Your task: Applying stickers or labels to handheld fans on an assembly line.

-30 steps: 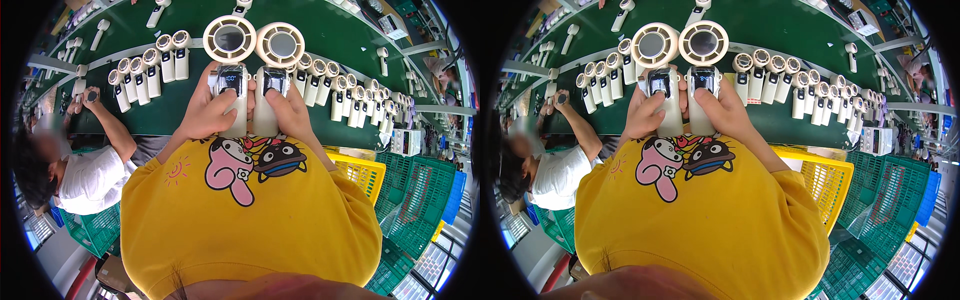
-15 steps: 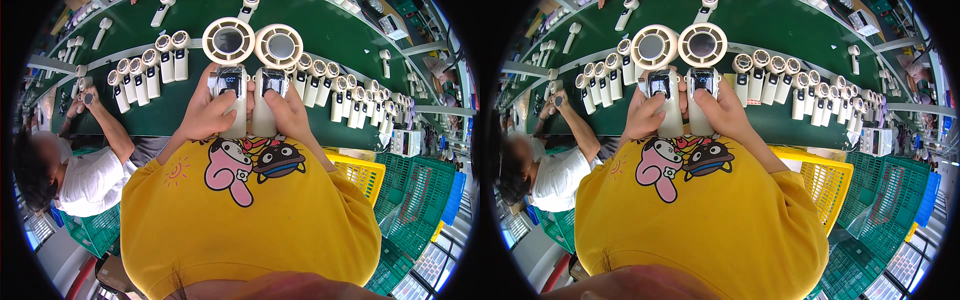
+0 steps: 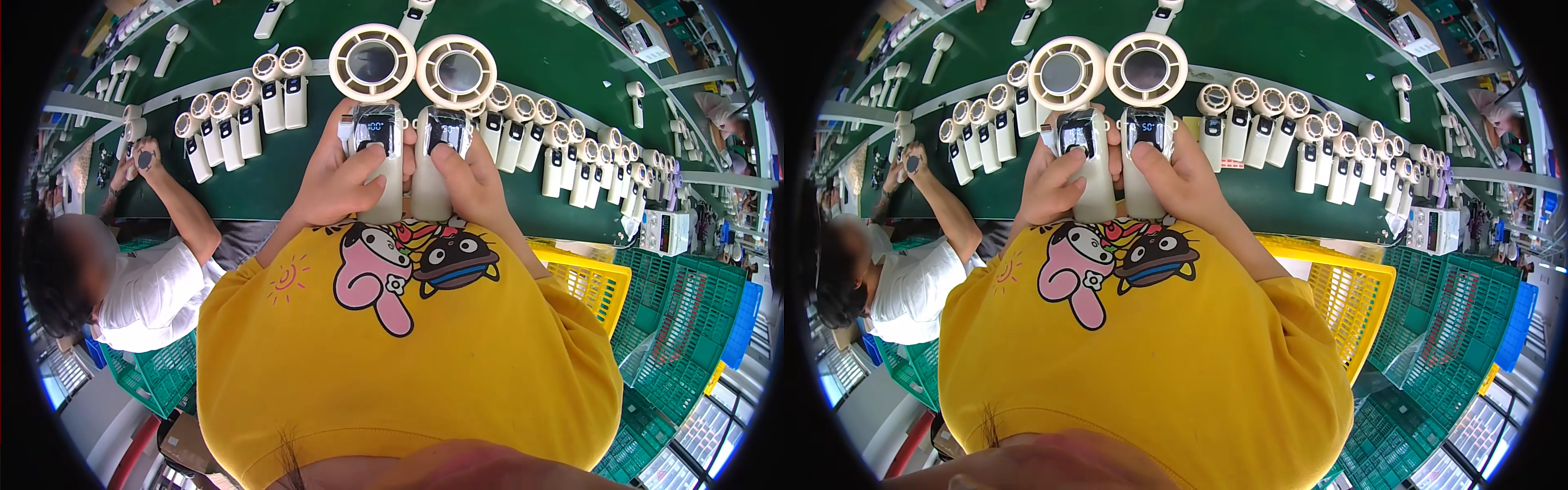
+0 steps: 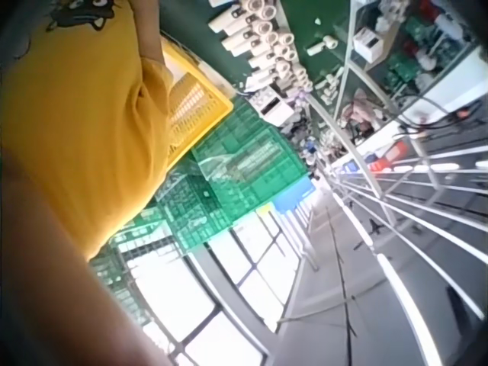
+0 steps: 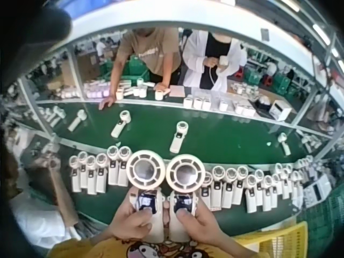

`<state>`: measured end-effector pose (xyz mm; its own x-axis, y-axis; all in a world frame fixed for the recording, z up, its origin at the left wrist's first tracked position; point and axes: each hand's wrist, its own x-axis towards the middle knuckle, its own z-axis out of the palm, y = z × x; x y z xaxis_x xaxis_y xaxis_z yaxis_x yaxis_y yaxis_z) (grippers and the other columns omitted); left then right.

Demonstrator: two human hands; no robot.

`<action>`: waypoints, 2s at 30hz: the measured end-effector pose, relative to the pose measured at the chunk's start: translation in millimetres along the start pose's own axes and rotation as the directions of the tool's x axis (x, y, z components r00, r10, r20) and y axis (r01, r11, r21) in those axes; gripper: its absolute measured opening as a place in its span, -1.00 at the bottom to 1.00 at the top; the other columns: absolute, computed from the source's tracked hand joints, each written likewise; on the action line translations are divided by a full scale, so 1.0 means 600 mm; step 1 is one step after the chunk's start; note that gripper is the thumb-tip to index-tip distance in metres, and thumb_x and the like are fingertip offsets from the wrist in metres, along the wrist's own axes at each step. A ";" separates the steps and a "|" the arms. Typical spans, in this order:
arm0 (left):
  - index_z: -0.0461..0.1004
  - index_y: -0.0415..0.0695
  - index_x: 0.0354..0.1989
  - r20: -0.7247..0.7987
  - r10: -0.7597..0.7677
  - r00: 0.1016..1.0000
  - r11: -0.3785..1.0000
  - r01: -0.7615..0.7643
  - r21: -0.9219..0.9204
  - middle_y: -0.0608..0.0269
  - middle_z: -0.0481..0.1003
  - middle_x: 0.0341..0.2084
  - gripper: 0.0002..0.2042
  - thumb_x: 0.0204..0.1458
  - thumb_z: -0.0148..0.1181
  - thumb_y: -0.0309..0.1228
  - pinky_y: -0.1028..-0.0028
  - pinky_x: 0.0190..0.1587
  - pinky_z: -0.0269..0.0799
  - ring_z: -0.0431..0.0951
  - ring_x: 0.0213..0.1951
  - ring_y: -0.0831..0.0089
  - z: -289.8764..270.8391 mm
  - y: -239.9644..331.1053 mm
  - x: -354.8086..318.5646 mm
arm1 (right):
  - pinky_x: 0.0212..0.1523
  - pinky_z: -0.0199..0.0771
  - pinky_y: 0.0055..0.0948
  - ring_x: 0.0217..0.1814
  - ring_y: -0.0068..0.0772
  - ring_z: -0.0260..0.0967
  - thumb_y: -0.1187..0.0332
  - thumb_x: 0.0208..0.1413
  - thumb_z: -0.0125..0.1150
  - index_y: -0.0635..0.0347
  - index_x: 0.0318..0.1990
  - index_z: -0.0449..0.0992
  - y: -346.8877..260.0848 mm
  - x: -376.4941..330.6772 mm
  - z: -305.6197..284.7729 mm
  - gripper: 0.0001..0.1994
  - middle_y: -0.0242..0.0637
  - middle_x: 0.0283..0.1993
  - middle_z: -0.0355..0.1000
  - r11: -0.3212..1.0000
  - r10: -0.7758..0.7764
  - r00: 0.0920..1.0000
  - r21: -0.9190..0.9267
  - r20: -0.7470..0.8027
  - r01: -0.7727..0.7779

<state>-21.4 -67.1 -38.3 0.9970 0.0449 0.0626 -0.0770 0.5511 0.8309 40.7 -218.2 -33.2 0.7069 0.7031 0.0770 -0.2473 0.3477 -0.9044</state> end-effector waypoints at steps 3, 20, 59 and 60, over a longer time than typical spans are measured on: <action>-0.04 -0.22 0.11 0.021 0.017 1.000 1.000 -0.017 -0.016 0.05 0.37 -0.22 -0.39 -0.26 -0.26 -0.77 0.47 -0.33 0.33 0.38 -0.39 0.36 -0.001 -0.001 0.004 | -0.36 0.30 -0.59 -0.42 -0.49 0.27 0.49 0.09 -0.19 0.26 -0.13 0.26 0.002 0.002 -0.003 -0.80 -0.25 -0.43 0.35 1.000 0.024 1.000 0.002 -0.005 -0.024; 0.10 -0.23 0.04 -0.096 -0.050 0.994 0.998 0.047 -0.039 0.08 0.38 -0.39 -0.62 -0.02 -0.20 -0.53 0.52 -0.33 0.32 0.39 -0.42 0.37 -0.023 -0.015 0.025 | -0.33 0.32 -0.56 -0.38 -0.45 0.29 0.33 0.09 -0.10 0.29 -0.14 0.27 0.032 0.028 -0.016 -0.75 -0.24 -0.35 0.36 0.973 0.132 0.965 -0.158 -0.227 -0.171; 0.33 -0.29 -0.33 -0.362 -0.164 0.917 0.392 0.398 0.830 -0.05 0.43 -0.45 -0.76 -0.01 -0.14 -0.35 0.30 -0.40 0.29 0.41 -0.44 0.10 -0.119 -0.114 -0.005 | -0.19 0.35 -0.45 -0.18 -0.19 0.35 0.31 0.02 0.02 0.29 -0.18 0.41 0.167 0.076 -0.060 -0.74 -0.12 -0.14 0.40 0.465 -0.182 0.919 -0.793 0.350 0.394; 0.32 -0.29 -0.31 -0.336 -0.179 0.925 0.435 0.381 0.816 -0.04 0.43 -0.45 -0.77 -0.02 -0.13 -0.37 0.33 -0.40 0.29 0.42 -0.44 0.13 -0.107 -0.102 -0.004 | -0.17 0.34 -0.47 -0.17 -0.22 0.34 0.32 0.02 0.01 0.28 -0.16 0.40 0.155 0.072 -0.052 -0.73 -0.14 -0.13 0.39 0.541 -0.138 0.944 -0.776 0.299 0.325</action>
<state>-19.4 -47.3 -124.5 0.9347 0.2233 -0.2767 0.3487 -0.4231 0.8363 68.8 -175.1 -127.0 0.5034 0.8013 0.3233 0.6099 -0.0645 -0.7899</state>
